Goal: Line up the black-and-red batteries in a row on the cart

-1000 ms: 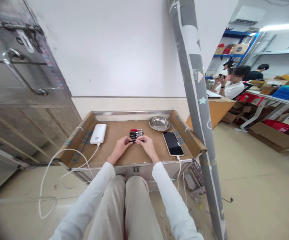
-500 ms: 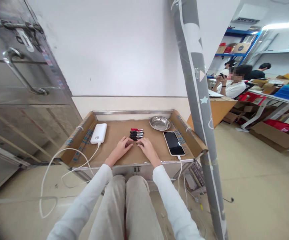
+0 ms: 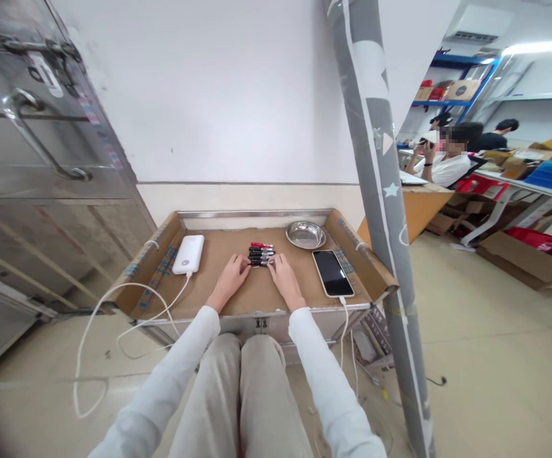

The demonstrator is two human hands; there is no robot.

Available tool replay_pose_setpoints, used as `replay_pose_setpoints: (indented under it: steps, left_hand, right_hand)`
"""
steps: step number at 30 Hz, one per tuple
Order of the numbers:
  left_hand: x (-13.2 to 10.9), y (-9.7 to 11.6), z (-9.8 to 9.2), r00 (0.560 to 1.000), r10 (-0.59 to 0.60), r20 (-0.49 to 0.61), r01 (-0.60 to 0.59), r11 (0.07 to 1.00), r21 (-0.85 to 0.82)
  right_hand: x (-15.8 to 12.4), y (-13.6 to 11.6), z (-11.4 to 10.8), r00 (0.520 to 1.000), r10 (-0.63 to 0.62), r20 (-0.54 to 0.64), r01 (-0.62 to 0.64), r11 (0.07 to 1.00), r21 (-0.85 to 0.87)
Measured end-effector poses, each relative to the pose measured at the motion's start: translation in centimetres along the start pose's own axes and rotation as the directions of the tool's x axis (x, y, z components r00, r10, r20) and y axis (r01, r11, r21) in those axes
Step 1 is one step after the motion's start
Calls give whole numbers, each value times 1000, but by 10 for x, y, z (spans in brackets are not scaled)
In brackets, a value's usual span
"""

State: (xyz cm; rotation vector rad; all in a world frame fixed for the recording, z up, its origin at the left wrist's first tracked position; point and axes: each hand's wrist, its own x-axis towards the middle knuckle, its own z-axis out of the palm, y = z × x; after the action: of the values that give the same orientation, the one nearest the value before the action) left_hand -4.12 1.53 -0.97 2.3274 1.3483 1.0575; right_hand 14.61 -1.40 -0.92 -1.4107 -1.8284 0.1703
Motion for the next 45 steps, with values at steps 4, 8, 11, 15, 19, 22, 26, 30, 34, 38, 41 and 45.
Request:
replay_pose_setpoints:
  steps: [4,8,11,15,19,22,26,30,34,38,41,45]
  left_hand:
    - [2,-4,-4,971,-140,-195,183,957,227]
    - [6,-9,-4,930,-197,-310,296,901,317]
    - [8,-11,-4,931,-176,-321,277,910,307]
    - [8,-11,-5,933,-171,-316,274,909,315]
    - [8,-10,-5,940,-168,-297,273,893,359]
    - [7,-11,-3,938,-149,-312,259,900,351]
    - [7,-11,-3,934,-165,-316,271,904,330]
    - [7,-5,-8,944,-170,-284,251,927,279]
    - [3,4,-12,982,-5,-189,38,984,176]
    - [0,8,-9,982,185,48,-187,982,35]
    - [2,6,-5,974,196,115,-197,980,-1]
    - [5,2,-3,981,154,120,-151,988,-34]
  right_hand:
    - [0,10,-7,994,83,-66,-94,979,-184]
    - [2,21,-4,986,154,-68,-166,959,-230]
    - [2,25,0,984,161,-72,-173,960,-221]
    - [1,27,3,983,159,-92,-173,969,-174]
    - [0,28,4,981,163,-104,-177,975,-138]
    - [0,28,3,983,154,-101,-167,976,-137]
    - [0,26,1,989,121,-90,-136,971,-198]
    - [-1,24,-2,994,77,-81,-96,958,-272]
    - [0,14,-7,993,80,-83,-103,939,-329]
    - [1,1,-14,999,-20,-29,10,951,-310]
    - [1,-5,-15,992,-111,55,122,960,-253]
    - [2,-1,-11,989,-117,91,136,960,-244]
